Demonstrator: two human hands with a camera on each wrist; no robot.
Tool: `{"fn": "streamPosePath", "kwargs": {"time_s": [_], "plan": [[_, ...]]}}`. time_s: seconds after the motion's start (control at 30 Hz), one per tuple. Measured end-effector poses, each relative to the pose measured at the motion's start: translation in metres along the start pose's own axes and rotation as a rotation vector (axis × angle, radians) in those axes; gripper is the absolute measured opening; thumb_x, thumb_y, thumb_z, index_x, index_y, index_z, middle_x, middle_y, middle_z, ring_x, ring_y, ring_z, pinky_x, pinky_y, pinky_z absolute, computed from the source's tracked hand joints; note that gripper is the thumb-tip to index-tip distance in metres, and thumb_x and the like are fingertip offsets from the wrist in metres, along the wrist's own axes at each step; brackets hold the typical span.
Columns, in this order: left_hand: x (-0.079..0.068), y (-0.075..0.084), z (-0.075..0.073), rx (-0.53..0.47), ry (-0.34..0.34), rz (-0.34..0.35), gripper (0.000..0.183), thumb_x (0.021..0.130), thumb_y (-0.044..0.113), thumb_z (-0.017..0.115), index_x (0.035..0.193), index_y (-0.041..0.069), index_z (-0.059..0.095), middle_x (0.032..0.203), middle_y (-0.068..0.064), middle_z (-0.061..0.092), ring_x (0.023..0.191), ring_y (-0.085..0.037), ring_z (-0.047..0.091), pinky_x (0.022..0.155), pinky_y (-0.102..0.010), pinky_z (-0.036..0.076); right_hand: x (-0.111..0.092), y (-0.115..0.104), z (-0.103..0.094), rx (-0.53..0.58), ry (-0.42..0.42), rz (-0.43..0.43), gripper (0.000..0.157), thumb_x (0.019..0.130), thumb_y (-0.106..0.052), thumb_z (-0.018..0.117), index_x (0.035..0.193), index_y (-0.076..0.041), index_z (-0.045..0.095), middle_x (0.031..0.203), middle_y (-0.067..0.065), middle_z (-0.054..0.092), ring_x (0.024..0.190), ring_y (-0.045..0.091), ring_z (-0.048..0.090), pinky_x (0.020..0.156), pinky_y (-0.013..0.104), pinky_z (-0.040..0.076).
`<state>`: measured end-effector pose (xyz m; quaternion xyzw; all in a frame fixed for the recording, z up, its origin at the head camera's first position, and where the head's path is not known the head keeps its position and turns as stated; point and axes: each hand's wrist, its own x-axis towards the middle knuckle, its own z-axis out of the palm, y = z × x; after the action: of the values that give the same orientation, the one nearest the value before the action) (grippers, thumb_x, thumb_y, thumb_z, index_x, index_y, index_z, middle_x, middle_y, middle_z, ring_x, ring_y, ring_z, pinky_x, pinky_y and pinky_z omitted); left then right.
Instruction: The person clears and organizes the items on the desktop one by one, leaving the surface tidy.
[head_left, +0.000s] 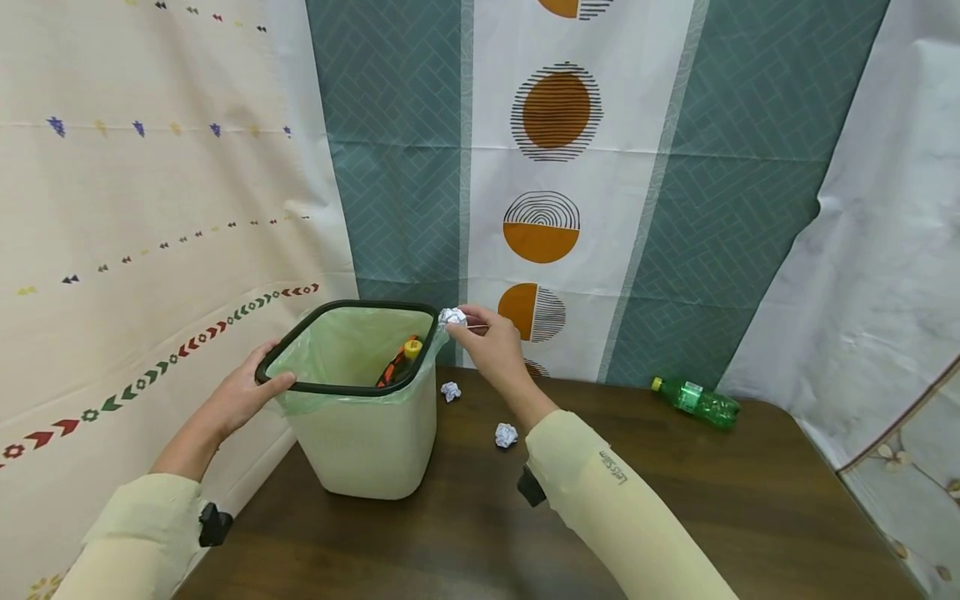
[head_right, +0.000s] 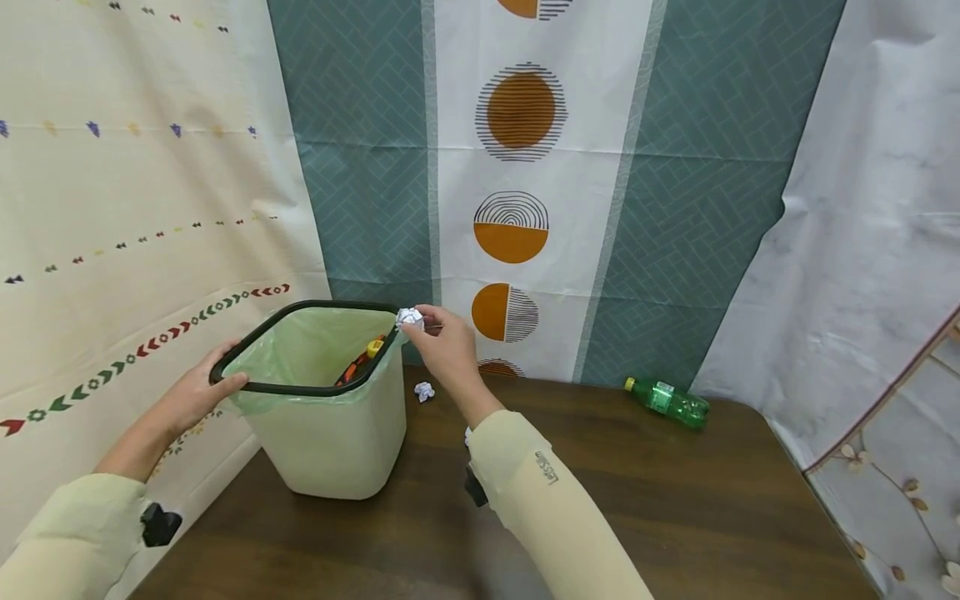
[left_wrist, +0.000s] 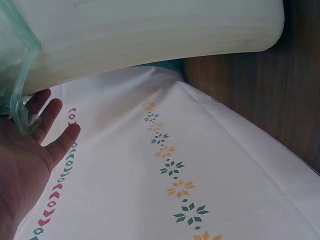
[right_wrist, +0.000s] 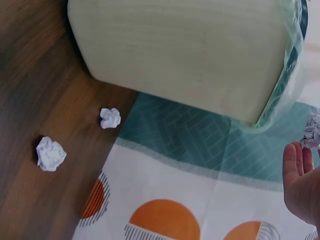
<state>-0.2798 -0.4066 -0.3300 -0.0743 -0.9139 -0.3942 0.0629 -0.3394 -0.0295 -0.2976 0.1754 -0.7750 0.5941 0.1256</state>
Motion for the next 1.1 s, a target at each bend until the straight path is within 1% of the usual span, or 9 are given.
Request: {"fn": "streamPosePath", "kwargs": {"time_s": [0.27,0.6,0.8,0.97,1.1], "plan": [[-0.001,0.000,0.000,-0.016,-0.002,0.002,0.086,0.098,0.041,0.051,0.158,0.003,0.003,0.153,-0.037,0.019,0.135,-0.056,0.026,0.100,-0.073,0.025,0.001,-0.014,0.019,-0.001,-0.055,-0.034,0.035,0.093,-0.023,0.071,0.125,-0.010,0.068,0.108,0.007,0.068,0.098,0.020,0.066,0.081,0.030,0.055],[-0.002,0.000,0.000,-0.020,-0.002,-0.017,0.087,0.098,0.042,0.051,0.159,0.005,0.002,0.154,-0.036,0.018,0.135,-0.056,0.025,0.100,-0.074,0.025,-0.002,-0.032,0.039,0.017,-0.113,-0.011,0.036,0.093,-0.024,0.071,0.126,-0.011,0.067,0.109,0.004,0.066,0.096,0.017,0.064,0.079,0.027,0.055],[0.000,0.000,0.000,-0.002,0.005,-0.021,0.088,0.098,0.044,0.051,0.159,0.005,0.002,0.153,-0.037,0.020,0.135,-0.057,0.026,0.100,-0.073,0.025,-0.004,-0.036,0.046,0.015,-0.130,-0.026,0.037,0.093,-0.024,0.072,0.126,-0.011,0.067,0.111,0.005,0.067,0.096,0.017,0.064,0.076,0.026,0.055],[0.000,0.000,0.001,0.006,0.012,-0.014,0.088,0.097,0.046,0.051,0.159,0.004,0.004,0.153,-0.037,0.021,0.135,-0.057,0.026,0.101,-0.073,0.025,-0.007,-0.037,0.050,0.005,-0.155,-0.033,0.042,0.092,-0.029,0.073,0.130,-0.013,0.066,0.117,0.004,0.068,0.104,0.017,0.065,0.082,0.027,0.054],[-0.001,-0.001,0.000,0.004,0.017,0.003,0.087,0.097,0.045,0.051,0.158,0.003,0.005,0.153,-0.037,0.022,0.134,-0.056,0.027,0.101,-0.072,0.025,-0.007,-0.033,0.050,0.001,-0.151,-0.023,0.043,0.092,-0.031,0.072,0.131,-0.015,0.065,0.120,0.003,0.067,0.108,0.017,0.064,0.086,0.029,0.053]]}}
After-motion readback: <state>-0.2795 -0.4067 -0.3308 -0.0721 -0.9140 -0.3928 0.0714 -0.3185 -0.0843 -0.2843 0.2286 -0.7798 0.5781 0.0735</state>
